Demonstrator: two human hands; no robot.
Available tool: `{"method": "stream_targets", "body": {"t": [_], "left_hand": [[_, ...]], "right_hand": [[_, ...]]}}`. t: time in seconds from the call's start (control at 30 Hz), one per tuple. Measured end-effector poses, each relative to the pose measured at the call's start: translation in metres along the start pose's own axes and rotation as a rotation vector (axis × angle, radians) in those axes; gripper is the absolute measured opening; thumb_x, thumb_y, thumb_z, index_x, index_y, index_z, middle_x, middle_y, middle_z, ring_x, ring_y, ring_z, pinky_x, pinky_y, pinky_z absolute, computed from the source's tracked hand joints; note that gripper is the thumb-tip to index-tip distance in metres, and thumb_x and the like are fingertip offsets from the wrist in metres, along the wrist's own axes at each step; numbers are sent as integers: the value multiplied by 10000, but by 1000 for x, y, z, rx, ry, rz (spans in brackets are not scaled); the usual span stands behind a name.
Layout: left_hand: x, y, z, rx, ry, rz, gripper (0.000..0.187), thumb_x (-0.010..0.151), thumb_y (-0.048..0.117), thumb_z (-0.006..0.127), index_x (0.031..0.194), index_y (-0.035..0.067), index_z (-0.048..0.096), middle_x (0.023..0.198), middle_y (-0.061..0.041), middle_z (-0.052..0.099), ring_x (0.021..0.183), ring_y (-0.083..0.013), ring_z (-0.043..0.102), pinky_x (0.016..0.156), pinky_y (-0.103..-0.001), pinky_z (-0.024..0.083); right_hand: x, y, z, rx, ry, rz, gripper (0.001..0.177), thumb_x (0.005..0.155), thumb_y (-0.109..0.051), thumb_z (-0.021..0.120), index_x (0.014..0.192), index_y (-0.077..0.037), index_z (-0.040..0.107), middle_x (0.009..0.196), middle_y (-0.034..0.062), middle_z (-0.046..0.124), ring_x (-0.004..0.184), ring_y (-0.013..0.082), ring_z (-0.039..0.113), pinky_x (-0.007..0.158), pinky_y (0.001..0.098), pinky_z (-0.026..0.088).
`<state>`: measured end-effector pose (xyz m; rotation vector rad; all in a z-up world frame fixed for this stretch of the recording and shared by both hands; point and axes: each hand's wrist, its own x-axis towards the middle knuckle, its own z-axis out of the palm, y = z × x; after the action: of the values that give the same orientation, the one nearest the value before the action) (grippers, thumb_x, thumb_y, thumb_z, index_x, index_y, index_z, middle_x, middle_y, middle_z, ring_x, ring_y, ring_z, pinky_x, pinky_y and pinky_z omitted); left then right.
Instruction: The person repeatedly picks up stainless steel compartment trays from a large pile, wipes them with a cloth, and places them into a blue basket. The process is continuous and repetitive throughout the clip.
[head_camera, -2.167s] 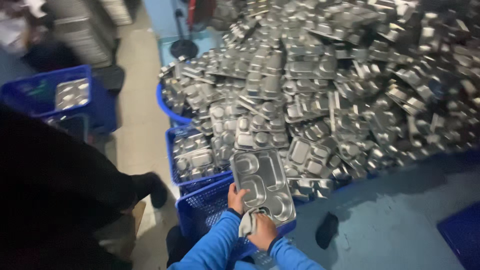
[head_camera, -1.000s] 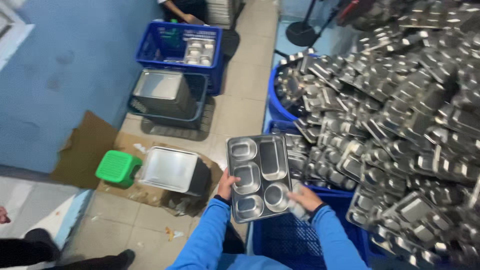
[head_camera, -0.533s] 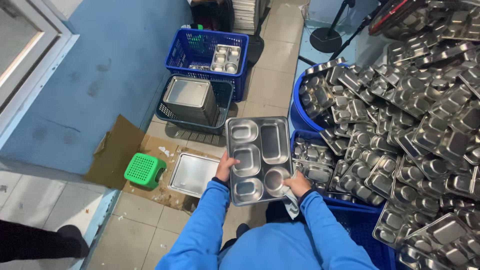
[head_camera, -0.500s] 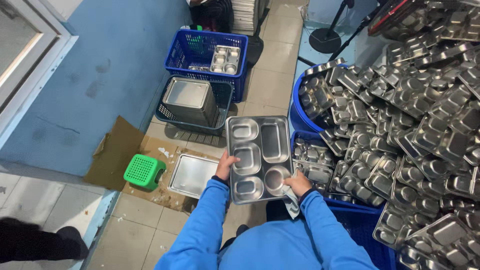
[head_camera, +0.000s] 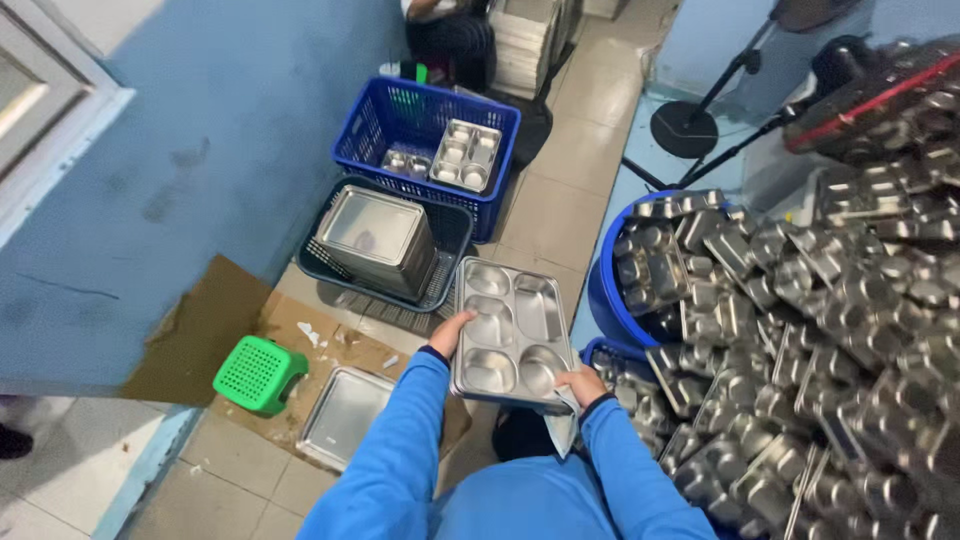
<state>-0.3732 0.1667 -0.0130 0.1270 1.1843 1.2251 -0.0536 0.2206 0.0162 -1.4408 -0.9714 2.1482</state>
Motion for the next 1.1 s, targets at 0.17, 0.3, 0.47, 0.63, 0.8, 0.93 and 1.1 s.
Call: {"method": "stream_targets", "body": {"t": [0.17,0.3,0.47,0.63,0.8,0.93,1.1], "left_hand": [[60,42,19,878,126,212,657,830,518,640,1199,-18,731,1283,-226,685,1227,-329,605,1038,-390,444],[76,46,18,828,142,148,679,836,493,700,1238,-54,701,1344,-266,639,1259,-359,588,1080,-394,435],[101,84,22,793,194,-72,632,845,494,671,1204,-25,703,1271,-255,702,1218,-376,661,1049,-416,482],[140,178,36,1441,50,49,506,933,474,547,1226,113,744,1259,-245,678,1183,-412,647,1066,-450,460],[215,257,28,1631,103,32,424,987,416,505,1217,151,743,1259,-231,685,1168,-402,660,1054,-473,482],[279,284,-10,1260,250,9,435,930,326,616,1311,117,630,1299,-233,658,1198,-388,643,1059,-447,477],[344,278,-48,919,532,152,876,816,174,780,1568,89,338,1408,-256,547,1304,-372,561,1108,-391,422]], "right_hand": [[76,-61,4,-149,175,-65,463,640,34,673,1101,18,724,924,156,769,775,301,745,732,412,597],[113,-97,0,-276,181,45,366,688,-26,676,1039,70,711,896,221,747,762,353,723,701,455,585],[171,-112,4,-299,173,73,341,652,-72,683,959,74,710,865,243,718,746,376,695,675,469,563],[256,-132,28,-739,229,109,399,708,-223,773,946,94,728,903,251,754,822,354,728,753,398,549],[344,-167,77,-615,240,88,474,691,-213,761,1048,94,703,1010,279,747,919,399,720,811,450,558],[403,-194,110,-532,313,63,546,678,-206,752,1129,93,684,1095,301,740,998,434,714,857,491,565],[424,-224,138,-828,343,55,776,874,-460,720,1406,53,483,1404,290,527,1320,422,506,1102,459,402]]}}
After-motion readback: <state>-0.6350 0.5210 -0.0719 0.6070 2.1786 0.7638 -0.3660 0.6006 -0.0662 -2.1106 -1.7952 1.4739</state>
